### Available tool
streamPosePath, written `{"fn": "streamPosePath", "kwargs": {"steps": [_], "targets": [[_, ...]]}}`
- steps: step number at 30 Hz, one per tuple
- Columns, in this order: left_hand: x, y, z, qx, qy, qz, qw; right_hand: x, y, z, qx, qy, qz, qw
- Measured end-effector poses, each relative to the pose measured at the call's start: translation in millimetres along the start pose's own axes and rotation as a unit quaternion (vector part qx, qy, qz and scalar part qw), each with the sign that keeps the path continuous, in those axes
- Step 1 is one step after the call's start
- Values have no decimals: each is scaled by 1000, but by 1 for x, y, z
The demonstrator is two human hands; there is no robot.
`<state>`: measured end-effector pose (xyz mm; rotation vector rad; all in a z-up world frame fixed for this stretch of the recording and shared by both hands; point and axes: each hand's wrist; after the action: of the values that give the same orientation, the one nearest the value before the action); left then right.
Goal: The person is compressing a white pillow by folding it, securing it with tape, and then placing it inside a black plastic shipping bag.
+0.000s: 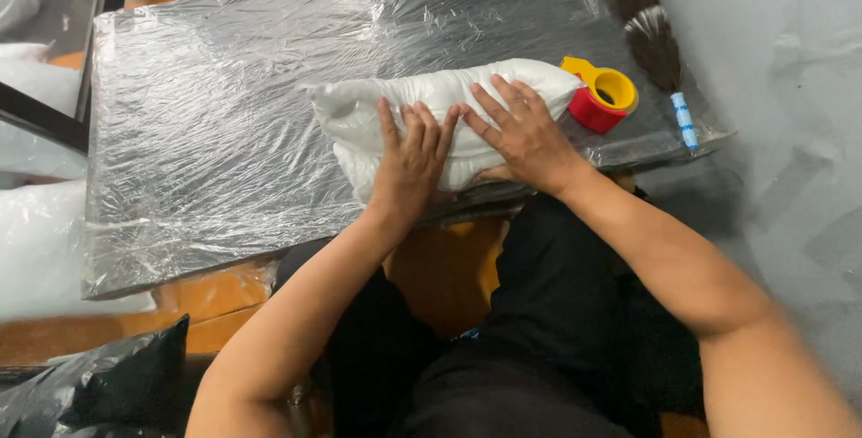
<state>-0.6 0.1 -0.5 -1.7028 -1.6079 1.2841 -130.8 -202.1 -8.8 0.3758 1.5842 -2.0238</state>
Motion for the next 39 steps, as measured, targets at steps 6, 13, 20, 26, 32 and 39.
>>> {"fn": "streamPosePath", "kwargs": {"steps": [6, 13, 20, 26, 32, 39], "targets": [[-8, 20, 2, 2, 9, -30, 1000, 2, 3, 0, -6, 5, -3, 1000], [-7, 8, -7, 72, 6, -34, 997, -5, -4, -2, -6, 15, -9, 1000], [6, 9, 4, 40, -31, 10, 999, 1, -11, -16, -26, 83, -138, 987], [18, 12, 12, -6, -35, 34, 999, 0, -23, -19, -47, 88, -154, 983], [22, 25, 22, 61, -35, 56, 996, -6, -46, -37, 19, 117, -150, 982], [33, 34, 39, 30, -54, 168, 984, 2, -69, -32, -173, 128, 45, 976]]}}
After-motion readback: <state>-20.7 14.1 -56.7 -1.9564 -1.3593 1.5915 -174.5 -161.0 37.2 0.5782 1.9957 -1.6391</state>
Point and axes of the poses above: each hand's wrist, its own x-axis away from the middle knuckle, its own y-axis out of the palm, z = x × y, and after that the axes turned 4 degrees about x, right-handed
